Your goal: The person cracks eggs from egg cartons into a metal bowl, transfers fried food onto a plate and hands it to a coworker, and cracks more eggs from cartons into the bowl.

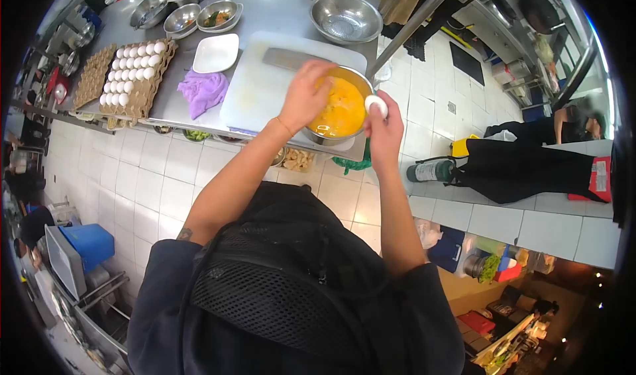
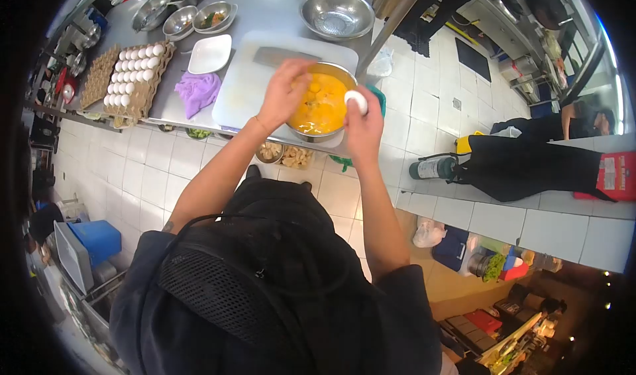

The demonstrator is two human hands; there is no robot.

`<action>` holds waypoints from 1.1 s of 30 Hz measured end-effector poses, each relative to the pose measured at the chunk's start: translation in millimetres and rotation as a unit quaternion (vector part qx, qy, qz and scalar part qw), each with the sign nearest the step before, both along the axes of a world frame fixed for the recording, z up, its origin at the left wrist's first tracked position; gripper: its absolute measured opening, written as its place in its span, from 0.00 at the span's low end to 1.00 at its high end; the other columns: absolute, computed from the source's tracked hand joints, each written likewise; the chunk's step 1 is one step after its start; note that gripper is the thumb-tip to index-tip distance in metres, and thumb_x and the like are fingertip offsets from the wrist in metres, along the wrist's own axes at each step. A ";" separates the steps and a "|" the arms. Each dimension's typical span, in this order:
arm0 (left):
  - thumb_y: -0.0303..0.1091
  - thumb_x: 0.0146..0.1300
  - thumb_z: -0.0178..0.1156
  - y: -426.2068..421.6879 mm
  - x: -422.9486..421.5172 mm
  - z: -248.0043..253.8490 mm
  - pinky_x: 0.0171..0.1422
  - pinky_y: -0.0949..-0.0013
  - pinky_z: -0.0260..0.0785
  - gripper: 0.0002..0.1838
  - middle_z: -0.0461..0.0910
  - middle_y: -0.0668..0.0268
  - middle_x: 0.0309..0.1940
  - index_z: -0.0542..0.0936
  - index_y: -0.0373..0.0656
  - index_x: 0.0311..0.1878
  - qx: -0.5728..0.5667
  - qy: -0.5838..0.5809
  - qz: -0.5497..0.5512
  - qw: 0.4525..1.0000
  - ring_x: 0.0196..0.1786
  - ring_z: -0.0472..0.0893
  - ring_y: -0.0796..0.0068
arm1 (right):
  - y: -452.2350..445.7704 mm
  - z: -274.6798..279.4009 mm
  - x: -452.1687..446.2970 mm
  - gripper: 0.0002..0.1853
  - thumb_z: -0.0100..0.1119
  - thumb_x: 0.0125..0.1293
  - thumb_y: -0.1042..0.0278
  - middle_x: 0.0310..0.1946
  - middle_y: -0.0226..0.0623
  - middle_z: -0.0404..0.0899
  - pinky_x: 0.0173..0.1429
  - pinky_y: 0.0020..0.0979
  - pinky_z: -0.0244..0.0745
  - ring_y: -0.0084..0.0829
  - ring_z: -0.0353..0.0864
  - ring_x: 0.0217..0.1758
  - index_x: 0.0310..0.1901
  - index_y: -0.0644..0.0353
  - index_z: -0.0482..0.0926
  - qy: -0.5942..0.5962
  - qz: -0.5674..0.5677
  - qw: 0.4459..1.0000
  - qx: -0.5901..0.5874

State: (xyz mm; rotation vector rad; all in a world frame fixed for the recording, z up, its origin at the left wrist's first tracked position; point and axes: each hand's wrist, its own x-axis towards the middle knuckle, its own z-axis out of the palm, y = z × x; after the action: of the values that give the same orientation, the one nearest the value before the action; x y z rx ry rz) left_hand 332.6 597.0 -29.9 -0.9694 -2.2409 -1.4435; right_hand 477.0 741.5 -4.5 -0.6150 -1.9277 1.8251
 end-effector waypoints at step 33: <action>0.28 0.65 0.58 9.0 -44.8 84.9 0.50 0.73 0.75 0.21 0.86 0.67 0.37 0.84 0.46 0.61 0.024 -0.195 -0.349 0.916 0.41 0.80 0.82 | 23.0 89.7 -67.4 0.16 0.64 0.72 0.59 0.31 0.36 0.80 0.34 0.30 0.73 0.29 0.76 0.27 0.51 0.60 0.73 0.033 0.124 0.907 0.401</action>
State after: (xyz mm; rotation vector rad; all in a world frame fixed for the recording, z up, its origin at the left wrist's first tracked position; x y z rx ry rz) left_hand 287.8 606.0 55.0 -1.7108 -2.1927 -2.1312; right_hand 409.6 764.5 85.2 -0.0282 -2.5235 0.9681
